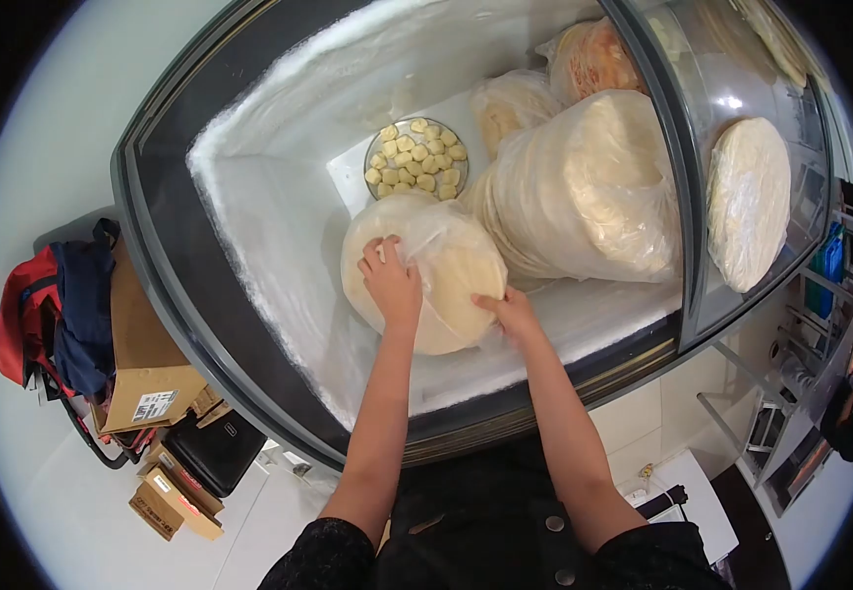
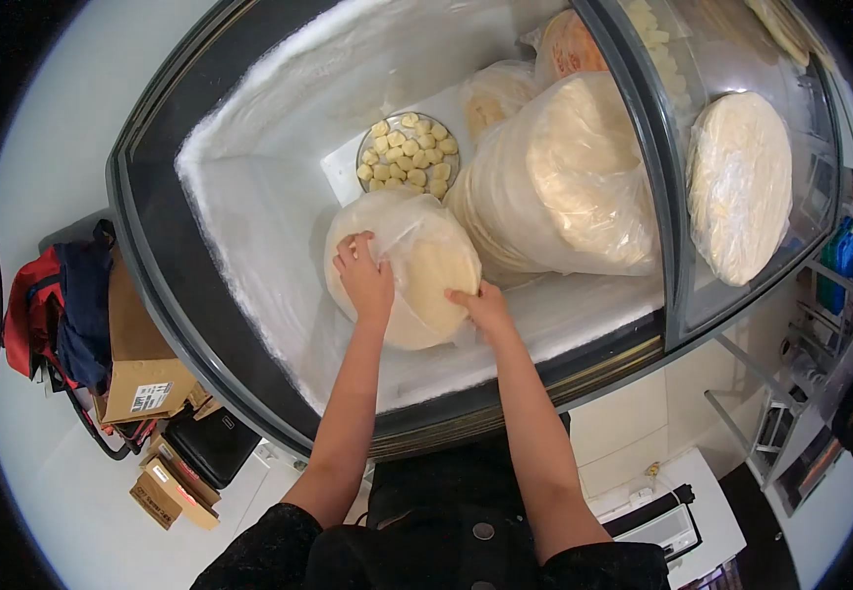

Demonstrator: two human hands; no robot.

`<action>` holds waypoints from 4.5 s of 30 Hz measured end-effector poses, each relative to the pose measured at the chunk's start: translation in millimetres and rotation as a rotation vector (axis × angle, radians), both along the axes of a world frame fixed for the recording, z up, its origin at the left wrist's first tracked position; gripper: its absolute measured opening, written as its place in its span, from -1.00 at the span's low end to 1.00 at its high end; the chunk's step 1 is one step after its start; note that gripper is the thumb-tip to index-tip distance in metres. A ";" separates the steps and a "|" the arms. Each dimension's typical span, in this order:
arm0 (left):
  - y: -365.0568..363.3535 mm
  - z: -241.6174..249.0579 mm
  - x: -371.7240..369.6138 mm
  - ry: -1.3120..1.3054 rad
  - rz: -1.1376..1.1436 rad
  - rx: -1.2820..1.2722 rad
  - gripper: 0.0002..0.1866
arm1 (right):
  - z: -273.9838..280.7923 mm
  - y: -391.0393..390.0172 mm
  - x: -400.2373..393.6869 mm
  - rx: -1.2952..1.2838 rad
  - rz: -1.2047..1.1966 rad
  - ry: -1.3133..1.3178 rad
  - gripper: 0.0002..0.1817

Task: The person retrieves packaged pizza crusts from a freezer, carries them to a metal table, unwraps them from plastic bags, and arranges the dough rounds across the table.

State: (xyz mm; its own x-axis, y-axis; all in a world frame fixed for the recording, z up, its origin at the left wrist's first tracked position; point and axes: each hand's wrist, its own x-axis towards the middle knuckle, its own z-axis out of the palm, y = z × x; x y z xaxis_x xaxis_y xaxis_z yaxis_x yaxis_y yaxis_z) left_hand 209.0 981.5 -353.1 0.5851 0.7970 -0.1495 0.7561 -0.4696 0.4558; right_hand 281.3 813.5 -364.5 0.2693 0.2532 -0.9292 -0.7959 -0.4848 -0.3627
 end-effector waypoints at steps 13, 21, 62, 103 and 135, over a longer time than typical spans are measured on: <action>29.9 -69.9 -15.2 0.150 -0.037 -0.376 -0.43 | 35.3 -17.3 12.7 -0.077 0.054 -0.151 -0.57; 35.4 -85.6 -5.4 0.281 0.044 -0.565 -0.43 | 71.5 -11.3 -5.3 -0.140 0.132 -0.569 -0.64; 7.4 -110.5 -89.9 -0.429 0.383 -0.763 -0.43 | 233.8 -190.3 136.1 0.370 -0.881 -0.761 -0.43; 7.9 -46.5 -36.1 -0.283 0.508 -0.763 -0.66 | 181.0 -0.2 89.4 0.216 0.259 -1.256 -0.89; 77.7 -104.0 -82.8 0.186 0.366 -0.397 0.17 | -112.0 61.9 33.9 0.020 0.396 0.118 -0.60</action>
